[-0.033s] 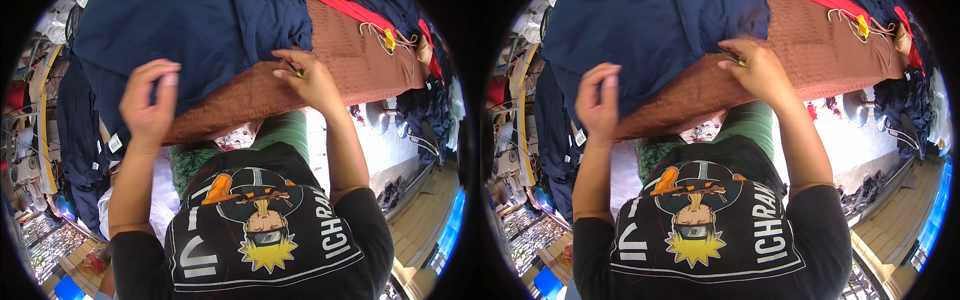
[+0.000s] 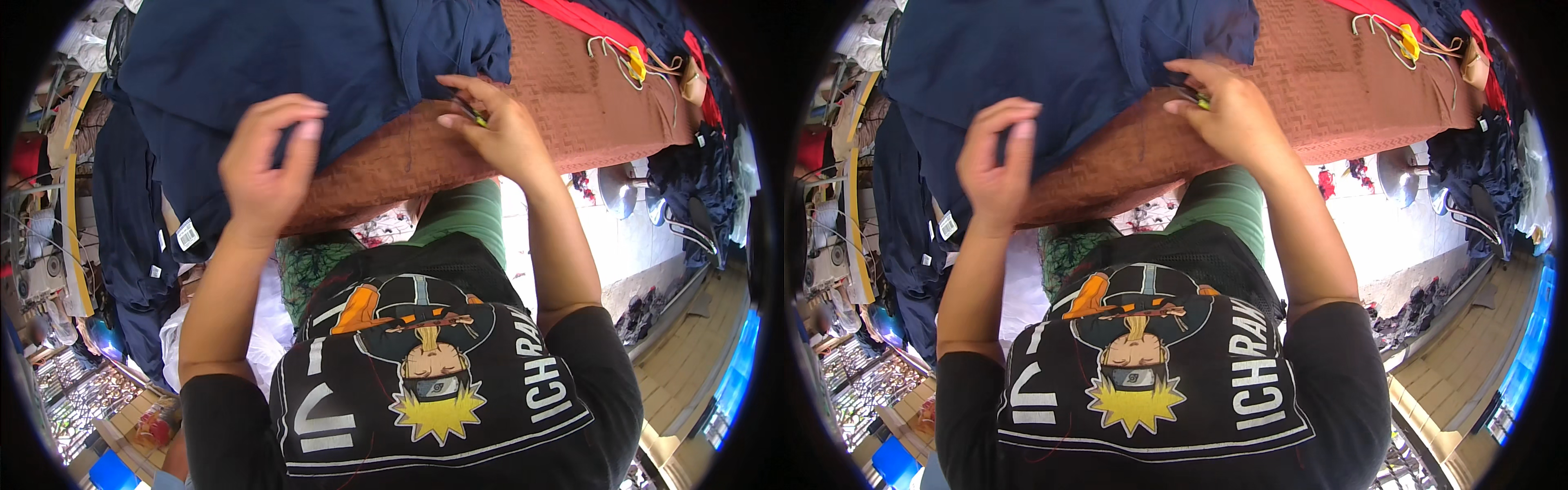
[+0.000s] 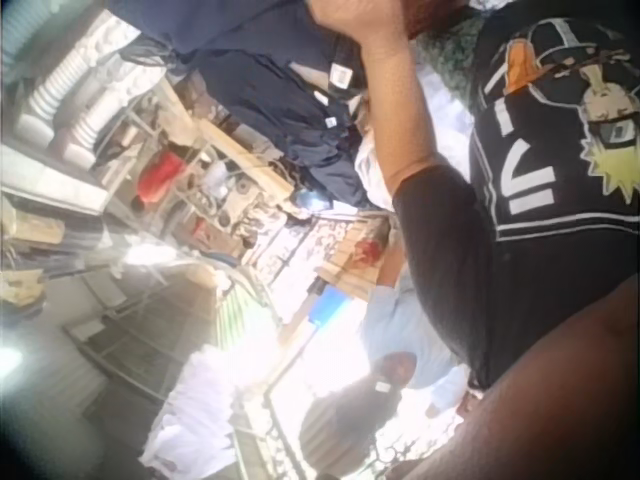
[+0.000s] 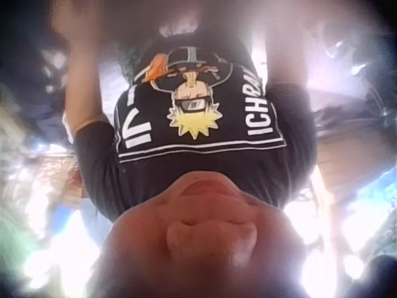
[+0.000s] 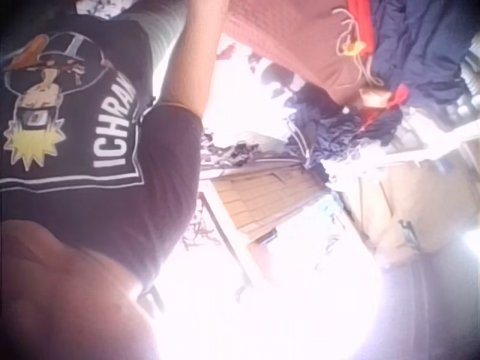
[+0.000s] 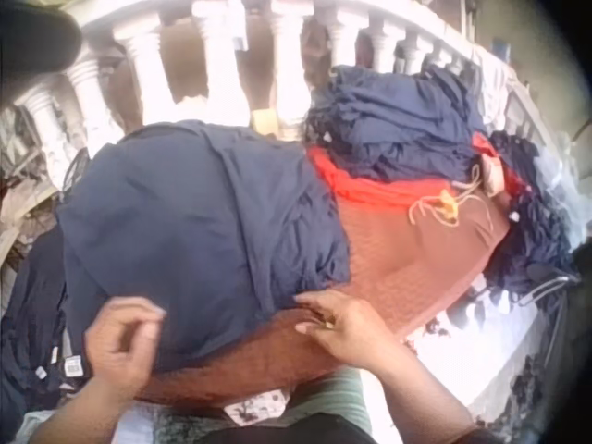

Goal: The person trims loose threads and cleans several navy blue shirts using snips by hand. The person handles the garments one at a time, turning them over to find and cut excess thread near seams and labels.

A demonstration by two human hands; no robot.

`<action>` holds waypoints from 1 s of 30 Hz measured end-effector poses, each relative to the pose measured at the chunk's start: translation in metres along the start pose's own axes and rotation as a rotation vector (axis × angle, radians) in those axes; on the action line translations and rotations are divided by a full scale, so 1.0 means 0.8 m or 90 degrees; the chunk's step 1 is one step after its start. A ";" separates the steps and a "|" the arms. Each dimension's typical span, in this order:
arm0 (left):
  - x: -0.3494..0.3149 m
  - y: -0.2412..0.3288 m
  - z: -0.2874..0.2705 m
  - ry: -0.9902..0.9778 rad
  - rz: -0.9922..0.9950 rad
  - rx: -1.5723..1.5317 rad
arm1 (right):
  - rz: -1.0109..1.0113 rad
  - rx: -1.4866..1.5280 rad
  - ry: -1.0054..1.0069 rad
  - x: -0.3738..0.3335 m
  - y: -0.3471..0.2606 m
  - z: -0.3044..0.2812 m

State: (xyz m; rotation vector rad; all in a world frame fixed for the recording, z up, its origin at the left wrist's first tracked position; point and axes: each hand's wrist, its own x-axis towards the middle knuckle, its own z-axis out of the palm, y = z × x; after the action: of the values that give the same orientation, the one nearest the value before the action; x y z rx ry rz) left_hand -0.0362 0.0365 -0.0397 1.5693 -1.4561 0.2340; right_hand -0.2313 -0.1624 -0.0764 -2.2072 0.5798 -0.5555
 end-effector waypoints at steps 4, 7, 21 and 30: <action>-0.002 0.009 0.066 -0.073 0.020 -0.104 | -0.073 -0.079 0.053 0.012 -0.008 0.027; 0.000 0.002 0.090 -0.088 0.006 -0.140 | -0.070 -0.090 0.086 0.017 0.006 0.033; 0.006 -0.005 0.117 -0.133 0.015 0.052 | 0.111 0.031 0.021 0.008 0.005 0.023; 0.008 -0.013 0.118 -0.164 -0.012 0.053 | 0.179 0.088 -0.013 0.010 -0.004 0.016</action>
State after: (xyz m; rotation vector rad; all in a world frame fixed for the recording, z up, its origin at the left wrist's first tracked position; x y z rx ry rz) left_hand -0.0672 -0.0376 -0.0909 1.7303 -1.6455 0.0834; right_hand -0.2171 -0.1577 -0.0798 -1.9566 0.8018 -0.4116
